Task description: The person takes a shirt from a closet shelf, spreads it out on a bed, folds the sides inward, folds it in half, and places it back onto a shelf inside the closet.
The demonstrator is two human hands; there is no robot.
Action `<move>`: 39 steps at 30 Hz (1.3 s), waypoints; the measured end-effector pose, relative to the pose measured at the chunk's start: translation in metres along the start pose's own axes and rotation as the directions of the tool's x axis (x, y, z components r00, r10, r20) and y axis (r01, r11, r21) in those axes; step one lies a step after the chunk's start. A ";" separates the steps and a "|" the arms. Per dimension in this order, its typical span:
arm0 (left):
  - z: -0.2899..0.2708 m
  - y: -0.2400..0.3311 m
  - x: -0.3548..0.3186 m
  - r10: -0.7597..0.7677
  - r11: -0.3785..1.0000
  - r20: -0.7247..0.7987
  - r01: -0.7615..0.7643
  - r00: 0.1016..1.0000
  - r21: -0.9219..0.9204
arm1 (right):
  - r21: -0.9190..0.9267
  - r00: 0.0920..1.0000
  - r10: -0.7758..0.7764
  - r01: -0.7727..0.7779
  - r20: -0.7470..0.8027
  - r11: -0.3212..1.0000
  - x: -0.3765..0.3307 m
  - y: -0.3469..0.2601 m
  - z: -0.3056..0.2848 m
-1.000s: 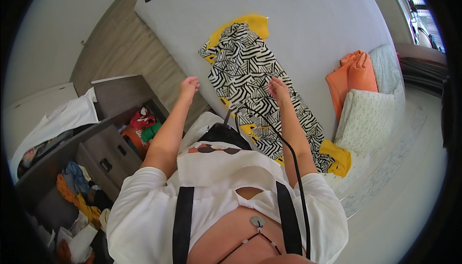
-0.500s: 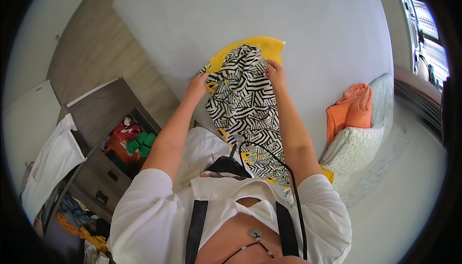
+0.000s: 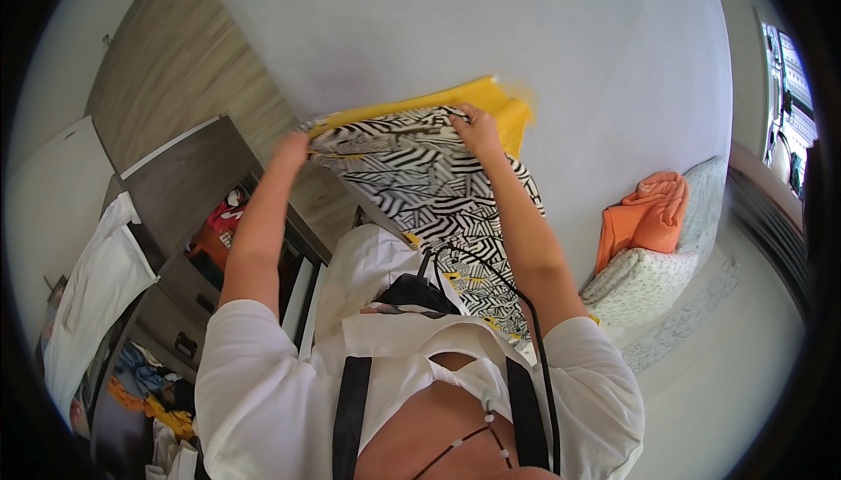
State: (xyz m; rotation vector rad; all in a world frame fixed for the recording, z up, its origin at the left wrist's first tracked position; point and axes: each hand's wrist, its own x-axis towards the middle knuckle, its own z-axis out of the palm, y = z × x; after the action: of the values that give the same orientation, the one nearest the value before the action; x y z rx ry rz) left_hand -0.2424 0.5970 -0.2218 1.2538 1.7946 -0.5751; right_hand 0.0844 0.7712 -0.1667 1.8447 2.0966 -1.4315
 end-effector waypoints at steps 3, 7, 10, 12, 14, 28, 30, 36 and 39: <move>-0.031 -0.034 -0.020 -0.119 0.991 -0.056 0.115 0.991 -0.069 | 0.015 0.999 -0.034 0.034 -0.001 0.999 -0.011 -0.010 0.004; -0.033 -0.032 -0.022 -0.037 0.995 -0.017 0.035 0.999 -0.093 | 0.035 0.994 0.018 -0.014 -0.109 0.999 -0.005 0.001 0.008; -0.010 -0.014 -0.017 0.074 0.982 -0.152 -0.099 0.986 -0.162 | 0.185 0.936 0.058 0.008 -0.347 0.983 -0.003 -0.010 -0.016; -0.006 0.007 -0.021 0.139 0.933 -0.320 -0.232 0.937 -0.276 | 0.226 0.882 0.088 0.021 -0.463 0.974 -0.007 -0.022 -0.035; -0.010 0.023 -0.030 0.206 0.889 -0.446 -0.357 0.871 -0.287 | 0.066 0.903 0.107 -0.087 -0.416 0.994 -0.007 -0.012 -0.044; -0.002 0.032 -0.024 0.140 0.828 -0.442 -0.350 0.886 -0.439 | 0.134 0.960 0.262 -0.249 -0.095 0.959 0.024 0.004 -0.023; 0.003 0.023 -0.026 0.215 0.868 -0.348 -0.342 0.913 -0.360 | 0.050 0.976 0.148 -0.142 -0.160 0.989 0.032 0.007 -0.018; 0.007 0.010 -0.044 0.271 0.937 -0.129 -0.292 0.954 -0.193 | 0.013 0.978 0.188 -0.190 0.092 0.982 0.042 -0.019 -0.016; 0.013 0.004 -0.049 0.248 0.944 -0.136 -0.271 0.959 -0.188 | 0.140 0.965 0.093 -0.131 0.246 0.981 0.050 -0.015 0.003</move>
State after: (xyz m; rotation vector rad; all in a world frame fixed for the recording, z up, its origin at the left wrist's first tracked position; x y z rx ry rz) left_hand -0.2270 0.5630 -0.1871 1.3714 1.6919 -0.1692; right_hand 0.0553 0.8108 -0.1860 1.7059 1.7873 -1.7326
